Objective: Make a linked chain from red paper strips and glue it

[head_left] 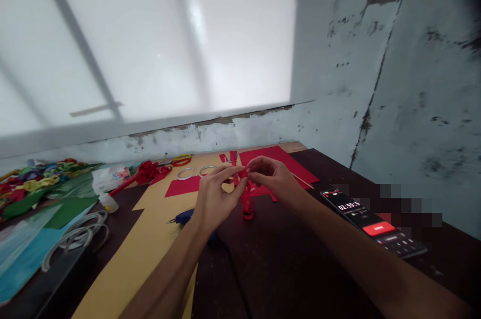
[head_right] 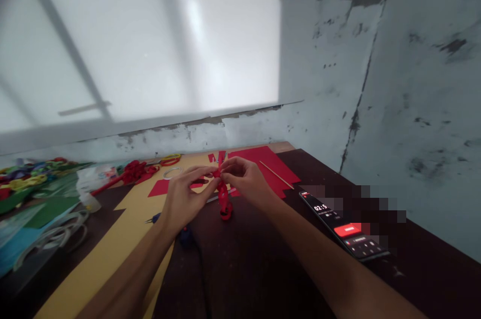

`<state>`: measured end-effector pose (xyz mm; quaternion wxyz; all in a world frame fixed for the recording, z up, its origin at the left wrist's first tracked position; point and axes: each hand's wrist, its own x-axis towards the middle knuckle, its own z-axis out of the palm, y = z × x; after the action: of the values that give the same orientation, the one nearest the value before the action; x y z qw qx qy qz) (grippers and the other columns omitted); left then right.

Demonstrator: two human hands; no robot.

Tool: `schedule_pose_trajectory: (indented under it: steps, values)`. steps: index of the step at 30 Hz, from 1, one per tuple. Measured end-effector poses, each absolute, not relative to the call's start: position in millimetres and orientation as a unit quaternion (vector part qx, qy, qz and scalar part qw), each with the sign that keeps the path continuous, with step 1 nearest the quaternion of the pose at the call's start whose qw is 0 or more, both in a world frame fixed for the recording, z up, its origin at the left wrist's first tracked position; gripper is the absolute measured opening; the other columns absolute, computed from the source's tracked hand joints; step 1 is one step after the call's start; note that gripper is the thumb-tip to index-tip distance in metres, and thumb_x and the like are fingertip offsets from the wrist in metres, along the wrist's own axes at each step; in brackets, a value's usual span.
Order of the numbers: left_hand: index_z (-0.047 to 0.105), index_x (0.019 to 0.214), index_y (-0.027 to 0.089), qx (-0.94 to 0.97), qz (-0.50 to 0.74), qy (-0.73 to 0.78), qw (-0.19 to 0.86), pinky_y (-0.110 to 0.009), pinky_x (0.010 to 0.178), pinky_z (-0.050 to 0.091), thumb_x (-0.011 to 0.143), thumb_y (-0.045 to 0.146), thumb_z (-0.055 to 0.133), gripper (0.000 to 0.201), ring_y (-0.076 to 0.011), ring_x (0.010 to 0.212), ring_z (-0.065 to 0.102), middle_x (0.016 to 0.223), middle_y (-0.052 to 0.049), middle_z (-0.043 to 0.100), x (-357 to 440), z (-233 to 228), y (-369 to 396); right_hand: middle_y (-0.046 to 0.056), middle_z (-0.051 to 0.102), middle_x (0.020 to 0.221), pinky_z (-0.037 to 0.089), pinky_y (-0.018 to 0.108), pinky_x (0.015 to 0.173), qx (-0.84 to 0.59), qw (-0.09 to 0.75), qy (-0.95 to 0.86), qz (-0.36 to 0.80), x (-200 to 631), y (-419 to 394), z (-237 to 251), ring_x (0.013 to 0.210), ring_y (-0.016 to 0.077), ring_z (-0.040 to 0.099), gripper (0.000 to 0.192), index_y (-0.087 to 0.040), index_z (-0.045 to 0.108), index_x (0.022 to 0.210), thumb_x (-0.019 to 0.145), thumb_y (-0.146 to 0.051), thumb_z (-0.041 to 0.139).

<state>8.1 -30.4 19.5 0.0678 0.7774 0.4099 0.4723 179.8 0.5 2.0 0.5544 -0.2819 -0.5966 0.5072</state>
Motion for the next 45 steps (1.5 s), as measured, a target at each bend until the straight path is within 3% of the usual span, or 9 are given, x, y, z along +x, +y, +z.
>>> schedule_pose_trajectory:
  steps: [8, 15, 21, 26, 32, 38, 45]
  values:
    - [0.074, 0.106, 0.024, 0.797, 0.459, 0.388, 0.054, -0.029, 0.077, 0.056, 0.086, 0.027, 0.064, 0.022, -0.0173, 0.087, 0.067, 0.104, -0.007, 0.072, 7, 17, -29, 0.000, 0.067, 0.076, 0.042, 0.027, 0.061, -0.289, 0.548, -0.584, 0.525, 181, 2, -2, 0.063, 0.0117, 0.057, 0.017, -0.020, 0.063, 0.083, 0.072, -0.027, 0.074]
    - [0.073, 0.110, 0.024, 0.793, 0.457, 0.390, 0.104, -0.029, 0.079, 0.057, 0.086, 0.024, 0.063, 0.026, -0.0176, 0.090, 0.067, 0.108, -0.007, 0.071, 8, 20, -31, -0.004, 0.059, 0.066, 0.035, 0.026, 0.056, -0.286, 0.567, -0.550, 0.542, 184, 6, -4, 0.056, 0.0106, 0.048, 0.019, -0.021, 0.058, 0.080, 0.070, -0.025, 0.074]
    - [0.073, 0.103, 0.017, 0.701, 0.466, 0.415, 0.345, -0.027, 0.070, 0.056, 0.082, 0.033, 0.068, 0.026, -0.0162, 0.077, 0.068, 0.086, -0.006, 0.073, 5, 19, -23, -0.001, 0.061, 0.070, 0.038, 0.026, 0.058, -0.271, 0.537, -0.531, 0.596, 182, 6, -3, 0.058, 0.0103, 0.050, 0.013, -0.019, 0.064, 0.079, 0.071, -0.024, 0.073]
    - [0.073, 0.101, 0.016, 0.600, 0.484, 0.386, 0.507, -0.027, 0.076, 0.057, 0.076, 0.034, 0.076, 0.031, -0.0146, 0.079, 0.070, 0.098, -0.008, 0.075, -1, 17, -14, 0.003, 0.067, 0.083, 0.043, 0.027, 0.062, -0.299, 0.539, -0.537, 0.576, 181, 10, -2, 0.068, 0.0135, 0.058, 0.020, -0.019, 0.066, 0.082, 0.077, -0.038, 0.071]
    - [0.074, 0.091, 0.016, 0.489, 0.562, 0.382, 0.546, -0.024, 0.084, 0.057, 0.075, 0.021, 0.075, 0.016, -0.0141, 0.086, 0.071, 0.098, -0.007, 0.075, -5, 17, -8, 0.005, 0.068, 0.100, 0.047, 0.032, 0.080, -0.290, 0.436, -0.630, 0.573, 185, 1, -1, 0.093, 0.0186, 0.064, 0.033, -0.022, 0.064, 0.106, 0.081, -0.042, 0.071]
    - [0.070, 0.083, 0.015, 0.402, 0.619, 0.368, 0.565, -0.019, 0.087, 0.057, 0.075, 0.011, 0.072, 0.009, -0.0113, 0.087, 0.071, 0.095, -0.004, 0.074, -10, 23, -2, 0.002, 0.069, 0.090, 0.046, 0.029, 0.073, -0.311, 0.279, -0.668, 0.616, 185, 4, -22, 0.081, 0.0167, 0.065, 0.063, -0.022, 0.054, 0.124, 0.067, -0.022, 0.081]
    - [0.069, 0.079, 0.016, 0.391, 0.634, 0.353, 0.566, -0.015, 0.082, 0.057, 0.073, 0.008, 0.071, 0.010, -0.0095, 0.082, 0.070, 0.085, -0.001, 0.072, -19, 24, 1, 0.004, 0.070, 0.089, 0.047, 0.030, 0.072, -0.344, 0.266, -0.729, 0.528, 192, 20, -34, 0.078, 0.0166, 0.064, 0.035, -0.018, 0.068, 0.103, 0.070, -0.023, 0.076]
